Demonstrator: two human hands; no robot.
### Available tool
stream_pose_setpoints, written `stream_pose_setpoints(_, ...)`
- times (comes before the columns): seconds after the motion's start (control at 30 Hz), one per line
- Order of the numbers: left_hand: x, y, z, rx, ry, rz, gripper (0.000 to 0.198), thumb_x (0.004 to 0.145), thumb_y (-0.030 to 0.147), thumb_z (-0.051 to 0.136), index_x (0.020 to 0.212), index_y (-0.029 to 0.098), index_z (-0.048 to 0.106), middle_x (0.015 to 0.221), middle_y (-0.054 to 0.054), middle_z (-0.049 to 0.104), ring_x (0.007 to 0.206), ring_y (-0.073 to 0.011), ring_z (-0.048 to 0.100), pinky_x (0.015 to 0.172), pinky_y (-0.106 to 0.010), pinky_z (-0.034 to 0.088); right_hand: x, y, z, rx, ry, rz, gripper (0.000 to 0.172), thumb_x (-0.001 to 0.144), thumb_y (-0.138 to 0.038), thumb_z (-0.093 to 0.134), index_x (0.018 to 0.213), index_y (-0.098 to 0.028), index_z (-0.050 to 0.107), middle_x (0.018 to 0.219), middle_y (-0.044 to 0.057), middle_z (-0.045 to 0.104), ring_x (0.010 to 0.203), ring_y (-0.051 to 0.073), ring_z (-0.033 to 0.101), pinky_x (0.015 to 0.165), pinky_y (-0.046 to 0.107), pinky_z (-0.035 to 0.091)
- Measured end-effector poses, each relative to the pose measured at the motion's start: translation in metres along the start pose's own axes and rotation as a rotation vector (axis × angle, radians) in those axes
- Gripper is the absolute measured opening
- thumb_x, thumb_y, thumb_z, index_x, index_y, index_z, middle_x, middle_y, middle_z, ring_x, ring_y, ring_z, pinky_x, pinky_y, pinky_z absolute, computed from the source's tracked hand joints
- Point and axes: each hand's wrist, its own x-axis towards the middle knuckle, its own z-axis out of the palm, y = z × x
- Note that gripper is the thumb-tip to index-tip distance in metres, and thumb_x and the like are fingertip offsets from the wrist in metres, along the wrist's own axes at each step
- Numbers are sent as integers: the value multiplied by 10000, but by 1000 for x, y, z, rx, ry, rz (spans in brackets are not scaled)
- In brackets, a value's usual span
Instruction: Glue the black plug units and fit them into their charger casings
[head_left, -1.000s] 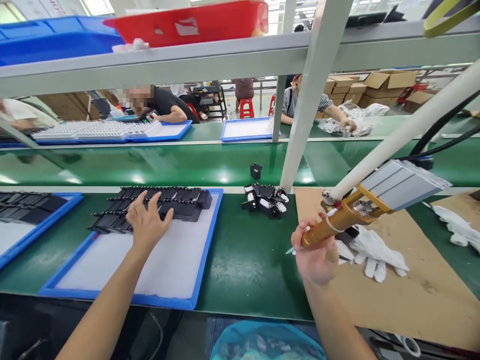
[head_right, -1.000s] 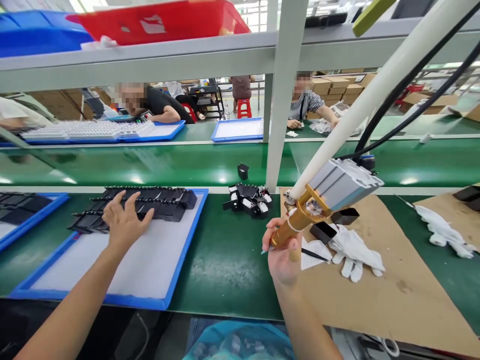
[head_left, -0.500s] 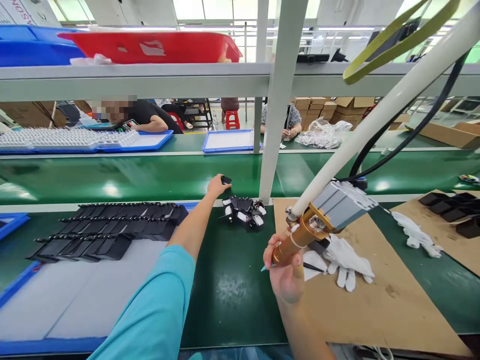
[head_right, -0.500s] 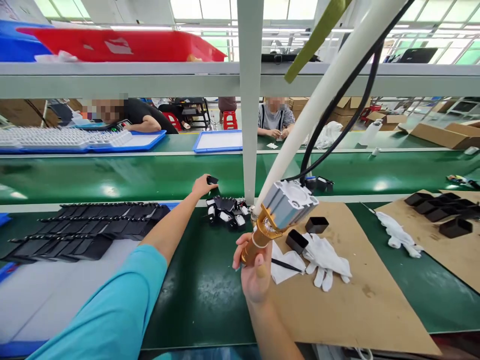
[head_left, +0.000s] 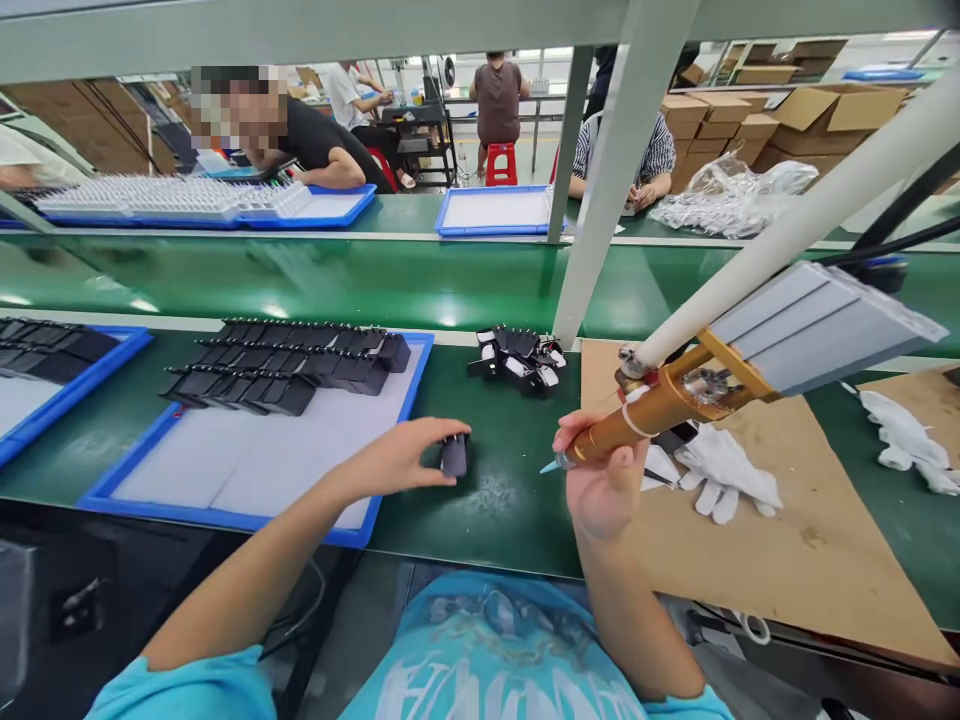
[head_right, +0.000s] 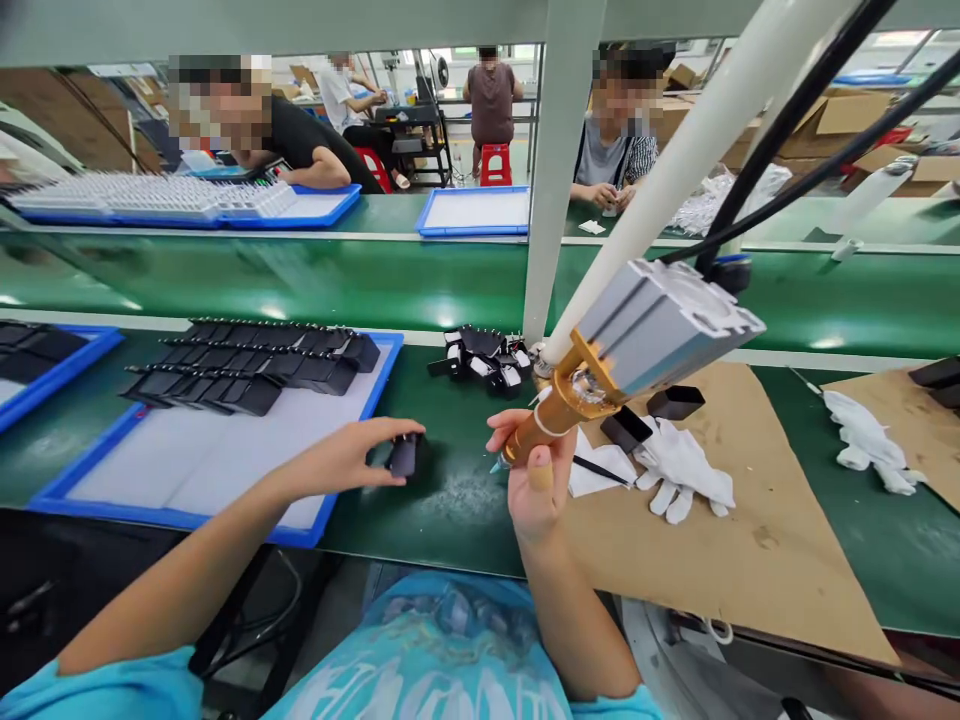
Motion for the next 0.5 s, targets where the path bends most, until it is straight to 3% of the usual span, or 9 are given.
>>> stream_pose_setpoints(0.1, -19, -3, 28, -64, -119, 70, 656, 825, 234, 644, 1438, 318, 423, 1470, -27, 497, 1324, -230, 502, 1110, -376, 407, 0, -4, 4, -13, 15, 15, 196, 916, -453, 472, 951, -268, 527, 870, 8, 702, 582, 131, 576, 513, 268, 432)
stream_pose_setpoints(0.17, -26, -2, 41, -103, -81, 75, 782, 832, 239, 647, 1512, 330, 274, 1572, -35, 336, 1416, -238, 381, 1157, -396, 352, 0, -6, 9, 16, 6, 42, 214, 906, -472, 486, 944, -267, 531, 846, 2, 695, 554, 125, 564, 478, 255, 420)
stream_pose_setpoints(0.23, -30, 0, 52, -150, 35, 37, 868, 814, 305, 691, 1532, 336, 204, 1607, -48, 247, 1448, -260, 319, 1168, -418, 340, -1, -6, 14, 59, -12, 66, 231, 892, -490, 509, 923, -262, 534, 831, 0, 693, 538, 119, 557, 462, 248, 415)
stream_pose_setpoints(0.37, -32, 1, 76, -418, 303, -89, 744, 831, 387, 677, 1482, 347, 319, 1464, -67, 478, 1316, -244, 507, 1045, -400, 496, -2, -4, 25, 117, -53, 109, 279, 868, -531, 534, 957, -267, 543, 818, -1, 683, 501, 110, 530, 428, 245, 404)
stream_pose_setpoints(0.5, -27, -4, 96, -713, 552, -184, 518, 866, 423, 622, 1335, 239, 501, 1275, -104, 633, 1171, -237, 627, 962, -385, 552, -2, -2, 33, 170, -100, 141, 348, 865, -545, 527, 1091, -281, 536, 814, -4, 672, 475, 103, 510, 402, 241, 395)
